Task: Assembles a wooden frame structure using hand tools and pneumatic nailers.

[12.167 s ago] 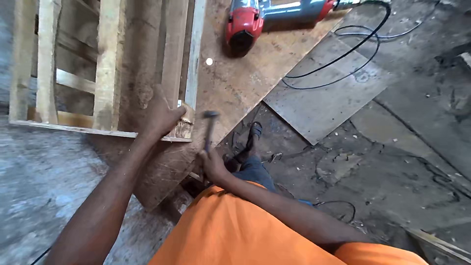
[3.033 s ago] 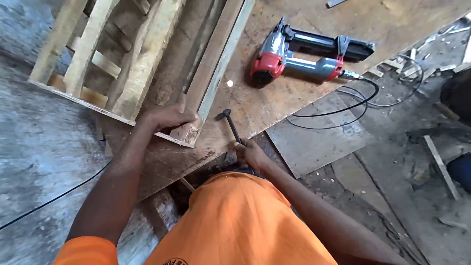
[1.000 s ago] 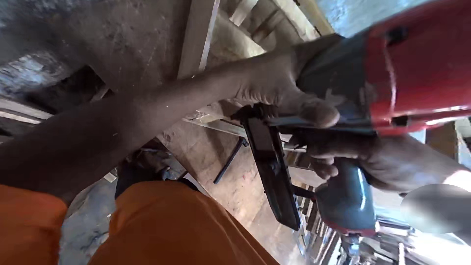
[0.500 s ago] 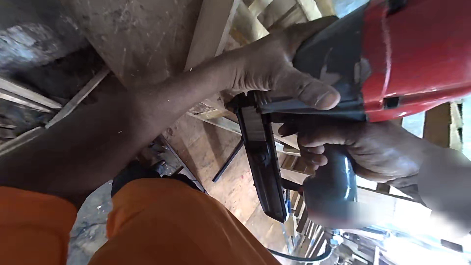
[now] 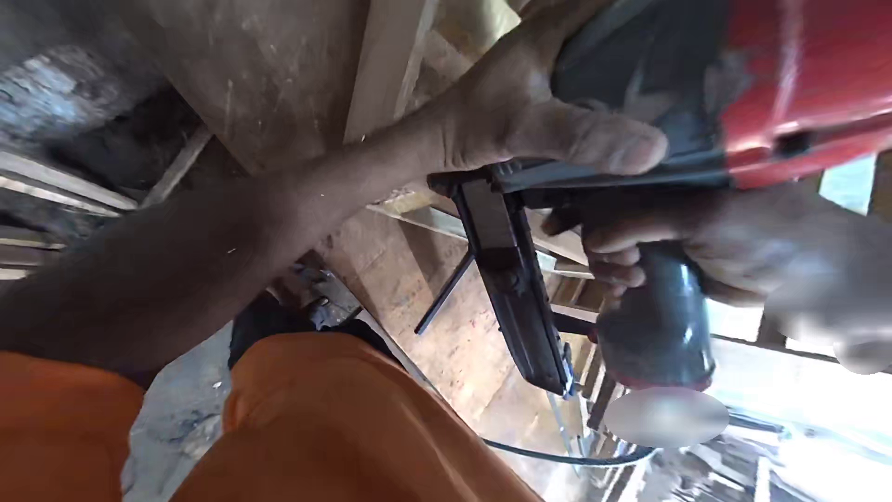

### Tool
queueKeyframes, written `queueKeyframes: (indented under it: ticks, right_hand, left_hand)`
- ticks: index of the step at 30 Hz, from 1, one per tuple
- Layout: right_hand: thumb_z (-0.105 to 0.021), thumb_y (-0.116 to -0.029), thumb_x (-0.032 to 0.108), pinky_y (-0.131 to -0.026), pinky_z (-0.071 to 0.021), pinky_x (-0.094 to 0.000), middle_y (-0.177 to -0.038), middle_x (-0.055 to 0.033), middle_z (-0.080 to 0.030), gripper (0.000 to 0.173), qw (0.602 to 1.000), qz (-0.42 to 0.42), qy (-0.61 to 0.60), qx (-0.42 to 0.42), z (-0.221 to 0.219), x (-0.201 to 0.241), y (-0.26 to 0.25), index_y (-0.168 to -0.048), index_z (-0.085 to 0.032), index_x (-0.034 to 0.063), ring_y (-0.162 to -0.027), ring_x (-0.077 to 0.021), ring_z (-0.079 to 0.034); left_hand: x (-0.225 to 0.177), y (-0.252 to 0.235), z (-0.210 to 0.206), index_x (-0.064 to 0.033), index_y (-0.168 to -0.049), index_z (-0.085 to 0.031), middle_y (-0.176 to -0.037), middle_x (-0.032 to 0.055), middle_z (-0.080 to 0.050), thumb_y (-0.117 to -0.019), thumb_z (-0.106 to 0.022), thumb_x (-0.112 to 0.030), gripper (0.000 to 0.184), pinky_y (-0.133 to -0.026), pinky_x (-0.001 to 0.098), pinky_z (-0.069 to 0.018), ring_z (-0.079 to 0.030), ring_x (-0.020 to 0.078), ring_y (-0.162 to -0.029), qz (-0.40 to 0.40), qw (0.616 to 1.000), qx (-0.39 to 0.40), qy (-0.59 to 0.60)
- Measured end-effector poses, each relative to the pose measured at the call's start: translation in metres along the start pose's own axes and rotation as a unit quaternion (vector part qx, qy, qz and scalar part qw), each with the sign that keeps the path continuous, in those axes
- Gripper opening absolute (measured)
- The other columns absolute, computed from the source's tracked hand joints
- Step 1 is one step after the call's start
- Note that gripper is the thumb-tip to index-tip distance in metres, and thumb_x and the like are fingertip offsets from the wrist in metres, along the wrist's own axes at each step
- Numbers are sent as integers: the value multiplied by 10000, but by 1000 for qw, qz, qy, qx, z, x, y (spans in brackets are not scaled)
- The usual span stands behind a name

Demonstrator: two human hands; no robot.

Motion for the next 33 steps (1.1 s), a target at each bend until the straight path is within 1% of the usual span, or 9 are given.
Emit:
queueKeyframes:
  ticks: [3,4,8,10,18,25,28,31,33]
  right_hand:
    - [-610,-868,64,-424,-516,-251,-618,-39,-570,46,1000,4,-19,-12,0,1,10,-861,-645,93,-468,-118,-564]
    - [-613,-831,64,-416,-515,-256,-609,-44,-566,40,999,21,-33,-13,5,7,8,-846,-639,91,-458,-122,-563]
    - [-615,-786,51,-420,-500,-257,-575,-39,-517,53,998,22,-59,-12,6,0,14,-821,-625,90,-449,-123,-537]
    - [-604,-787,40,-428,-508,-274,-562,-44,-527,59,998,6,-63,-24,6,-5,14,-766,-608,95,-448,-135,-544]
    - [-582,-830,88,-430,-515,-280,-605,-46,-539,56,998,-35,-46,9,5,-11,8,-835,-635,103,-466,-136,-548]
    - [-650,-796,110,-399,-488,-268,-577,-39,-532,83,998,-2,-54,32,0,-7,-2,-872,-680,121,-432,-119,-521]
    - [-634,-877,124,-441,-538,-295,-618,-35,-554,91,997,-36,-50,56,-3,-14,5,-942,-698,118,-477,-137,-559]
    - [-559,-887,48,-435,-503,-240,-580,-19,-535,109,997,-16,-78,-7,-2,-16,14,-813,-620,98,-457,-107,-539]
    - [-545,-914,16,-441,-502,-252,-573,-29,-531,120,992,-5,-121,-34,4,-23,30,-832,-610,75,-458,-116,-541]
  left_hand:
    - [-1,1,-7,98,-1362,-482,-1246,64,-631,-698,-875,-492,971,-1024,246,-517,-607,65,-1162,26,999,13,-27]
    - [-4,-9,-6,96,-1367,-477,-1252,67,-633,-710,-876,-463,951,-1026,255,-519,-610,72,-1162,22,999,24,-22]
    - [-6,-14,-19,66,-1257,-547,-1099,-2,-669,-764,-843,-334,700,-939,221,-546,-637,17,-1039,7,999,47,6]
    - [-2,-13,-20,70,-1262,-543,-1100,-5,-667,-766,-848,-348,717,-938,220,-542,-633,15,-1041,6,999,52,13]
    - [11,-12,-16,52,-1245,-560,-1087,-10,-677,-774,-843,-414,720,-939,238,-554,-648,31,-1038,6,999,42,30]
    - [2,-4,-4,75,-1218,-544,-1043,-39,-675,-722,-879,-321,717,-902,211,-569,-653,-4,-989,-12,998,-5,69]
    - [8,5,-8,80,-1266,-526,-1096,-57,-673,-755,-852,-461,812,-931,209,-556,-641,-17,-1028,-7,1000,-12,20]
    - [8,0,-22,84,-1346,-467,-1156,-35,-658,-754,-842,-491,906,-953,209,-540,-625,-12,-1069,40,998,38,-4]
    - [11,-8,-38,58,-1365,-455,-1146,10,-670,-769,-855,-378,840,-945,242,-553,-641,29,-1051,111,988,107,9]
Point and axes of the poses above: each hand's wrist, its own y-axis away from the middle knuckle, its own z-axis out of the back of the hand, x = y × z, the point moved 10 cm from there along -y, towards the middle knuckle
